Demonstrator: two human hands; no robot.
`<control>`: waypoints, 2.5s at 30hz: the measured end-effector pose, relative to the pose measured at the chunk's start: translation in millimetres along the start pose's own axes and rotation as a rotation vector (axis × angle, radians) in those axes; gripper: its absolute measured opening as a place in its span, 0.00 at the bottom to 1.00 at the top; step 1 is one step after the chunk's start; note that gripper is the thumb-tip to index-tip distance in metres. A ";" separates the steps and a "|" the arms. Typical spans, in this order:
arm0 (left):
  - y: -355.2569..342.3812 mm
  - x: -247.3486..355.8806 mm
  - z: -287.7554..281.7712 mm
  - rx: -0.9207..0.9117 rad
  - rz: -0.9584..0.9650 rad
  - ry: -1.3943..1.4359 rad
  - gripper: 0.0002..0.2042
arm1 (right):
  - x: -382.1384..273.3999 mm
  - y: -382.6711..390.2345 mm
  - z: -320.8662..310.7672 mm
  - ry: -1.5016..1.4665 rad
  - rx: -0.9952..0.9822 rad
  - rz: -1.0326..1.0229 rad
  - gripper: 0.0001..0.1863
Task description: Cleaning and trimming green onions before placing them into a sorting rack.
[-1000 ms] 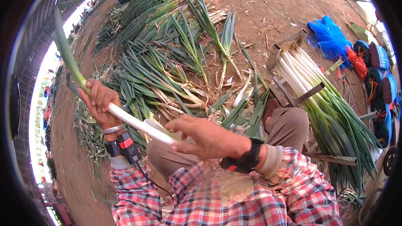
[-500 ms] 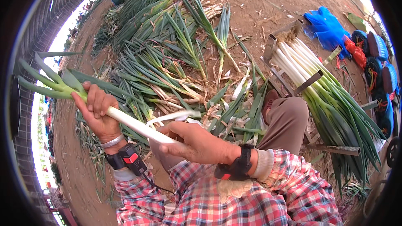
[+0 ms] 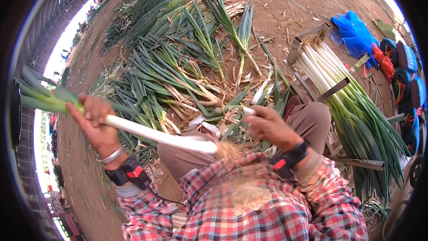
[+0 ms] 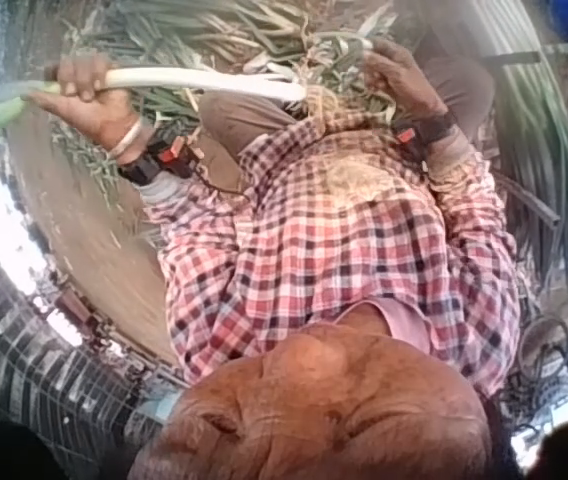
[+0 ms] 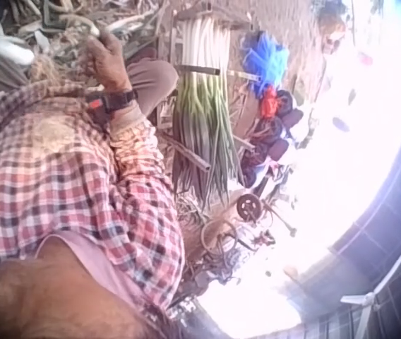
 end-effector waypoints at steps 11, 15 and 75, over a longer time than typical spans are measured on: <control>27.8 5.3 9.3 -0.099 0.119 -0.103 0.20 | -33.6 -21.5 99.6 0.721 -0.370 -0.556 0.19; 33.4 9.0 3.3 -0.208 0.063 0.019 0.19 | -13.9 -20.7 123.8 0.949 -0.638 -0.753 0.10; 68.0 4.6 -74.8 0.450 0.300 -0.264 0.17 | 45.9 -38.3 94.6 0.083 -0.256 -0.161 0.09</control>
Point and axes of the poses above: each hand's wrist, its own y-axis away from the middle knuckle, its own z-axis out of the palm, x = y × z, the point moved 4 cm from there along -y, towards the middle knuckle, and after that the axes turned 15 degrees about -z, right-handed, at the moved point
